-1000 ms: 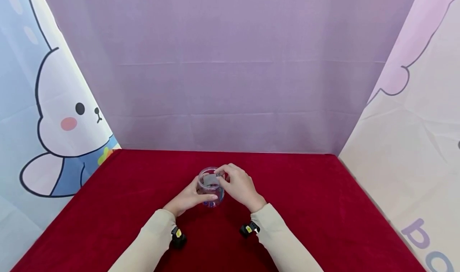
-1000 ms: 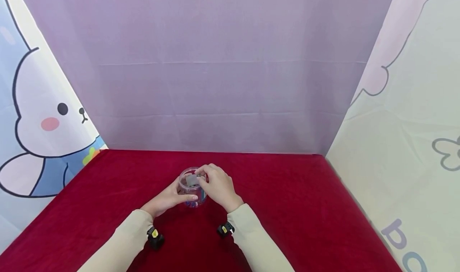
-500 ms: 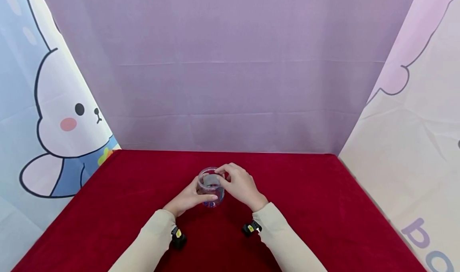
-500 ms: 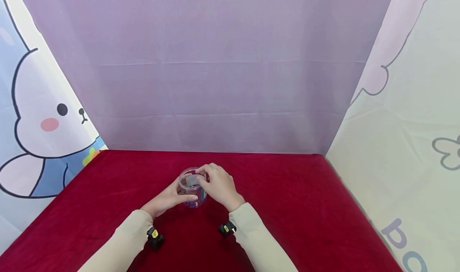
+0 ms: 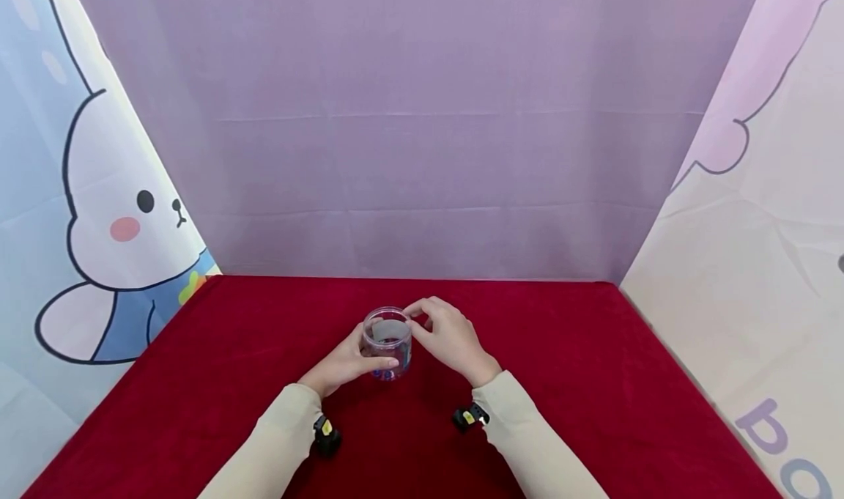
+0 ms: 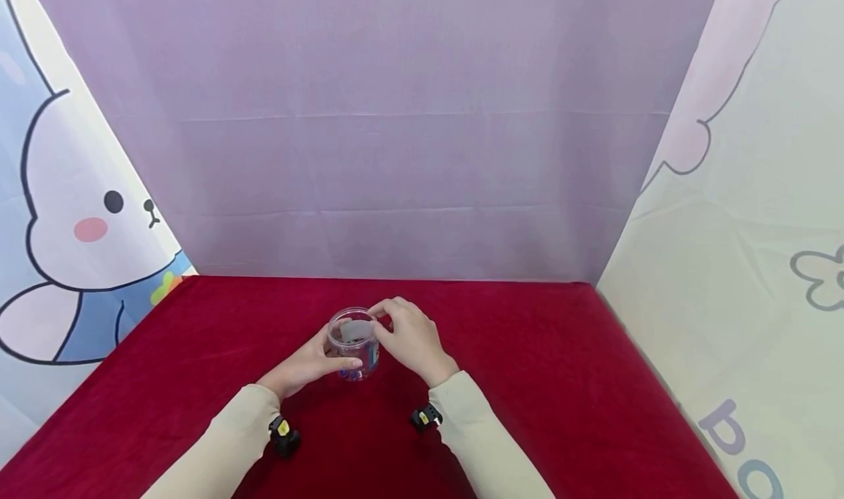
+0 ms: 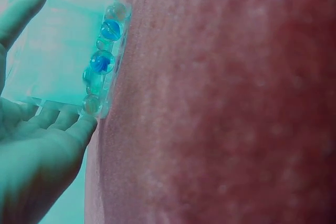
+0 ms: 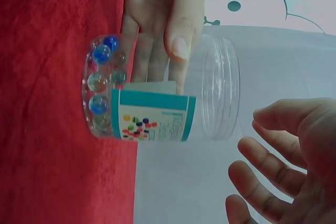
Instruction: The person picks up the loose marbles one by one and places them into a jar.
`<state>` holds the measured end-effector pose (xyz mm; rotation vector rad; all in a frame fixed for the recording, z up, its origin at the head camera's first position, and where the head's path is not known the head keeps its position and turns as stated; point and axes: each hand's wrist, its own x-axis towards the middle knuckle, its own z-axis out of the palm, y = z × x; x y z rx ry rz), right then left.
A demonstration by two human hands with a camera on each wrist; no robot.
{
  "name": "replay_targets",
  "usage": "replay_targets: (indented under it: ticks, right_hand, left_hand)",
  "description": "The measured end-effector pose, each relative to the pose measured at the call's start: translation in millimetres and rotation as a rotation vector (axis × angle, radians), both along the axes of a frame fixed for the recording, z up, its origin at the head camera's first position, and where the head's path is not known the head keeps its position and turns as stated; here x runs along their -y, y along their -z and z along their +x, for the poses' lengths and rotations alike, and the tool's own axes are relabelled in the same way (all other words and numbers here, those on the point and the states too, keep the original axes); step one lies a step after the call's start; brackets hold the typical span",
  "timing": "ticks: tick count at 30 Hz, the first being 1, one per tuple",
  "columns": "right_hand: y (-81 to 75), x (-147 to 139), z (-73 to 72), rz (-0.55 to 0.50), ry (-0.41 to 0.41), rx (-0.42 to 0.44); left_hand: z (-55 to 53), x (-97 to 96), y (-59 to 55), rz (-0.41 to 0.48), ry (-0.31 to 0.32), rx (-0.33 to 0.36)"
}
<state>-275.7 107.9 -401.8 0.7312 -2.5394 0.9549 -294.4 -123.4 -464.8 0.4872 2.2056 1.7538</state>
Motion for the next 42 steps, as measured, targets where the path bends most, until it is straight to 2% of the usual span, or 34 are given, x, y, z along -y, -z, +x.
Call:
replay_targets:
  ticks: [10, 19, 28, 42]
  right_hand:
    - [-0.5, -18, 0.8, 0.043, 0.055, -0.015]
    - [3.2, -37, 3.8, 0.056, 0.084, 0.031]
    - [6.0, -53, 5.4, 0.067, 0.106, 0.058]
    - [17.9, -71, 8.9, 0.076, 0.13, 0.099]
  left_hand:
    - [-0.9, 1.1, -3.2, -0.024, -0.022, -0.007]
    - [-1.6, 1.4, -3.0, -0.038, -0.014, -0.014]
    - [-0.1, 0.7, -4.9, -0.09, -0.045, -0.047]
    - [1.2, 0.7, -6.4, -0.164, -0.056, -0.094]
